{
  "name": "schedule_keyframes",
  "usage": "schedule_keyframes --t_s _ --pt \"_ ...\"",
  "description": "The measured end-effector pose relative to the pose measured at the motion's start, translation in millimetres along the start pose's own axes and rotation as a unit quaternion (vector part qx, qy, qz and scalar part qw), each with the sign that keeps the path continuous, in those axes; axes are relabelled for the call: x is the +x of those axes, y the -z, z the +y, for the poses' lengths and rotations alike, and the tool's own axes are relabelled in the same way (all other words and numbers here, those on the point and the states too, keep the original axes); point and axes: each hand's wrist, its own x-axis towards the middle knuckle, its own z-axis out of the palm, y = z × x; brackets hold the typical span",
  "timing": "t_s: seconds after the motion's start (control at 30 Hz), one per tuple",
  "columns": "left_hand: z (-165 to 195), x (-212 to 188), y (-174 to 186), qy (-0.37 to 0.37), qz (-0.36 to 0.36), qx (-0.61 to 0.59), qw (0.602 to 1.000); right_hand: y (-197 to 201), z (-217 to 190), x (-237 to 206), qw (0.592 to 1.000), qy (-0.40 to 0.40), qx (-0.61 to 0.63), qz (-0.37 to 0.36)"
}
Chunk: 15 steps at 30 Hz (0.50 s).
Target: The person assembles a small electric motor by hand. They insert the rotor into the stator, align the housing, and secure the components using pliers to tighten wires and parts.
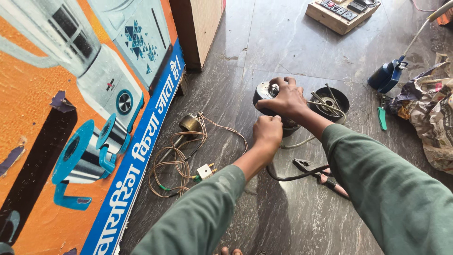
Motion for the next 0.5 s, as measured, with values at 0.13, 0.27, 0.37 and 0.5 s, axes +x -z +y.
schedule_keyframes --t_s 0.13,0.27,0.37,0.5 --pt "0 11 9 -0.013 -0.001 0.01 1.0 -1 -2 10 0.999 -0.016 -0.021 -0.033" --pt "0 9 14 -0.054 -0.006 -0.008 0.998 -2 3 27 0.996 -0.012 -0.041 -0.077" --pt "2 6 19 -0.071 -0.021 -0.011 0.997 -2 5 37 0.992 -0.02 -0.044 -0.117" --pt "6 8 23 -0.109 -0.012 0.005 0.994 0 6 41 0.989 -0.008 -0.06 -0.137"
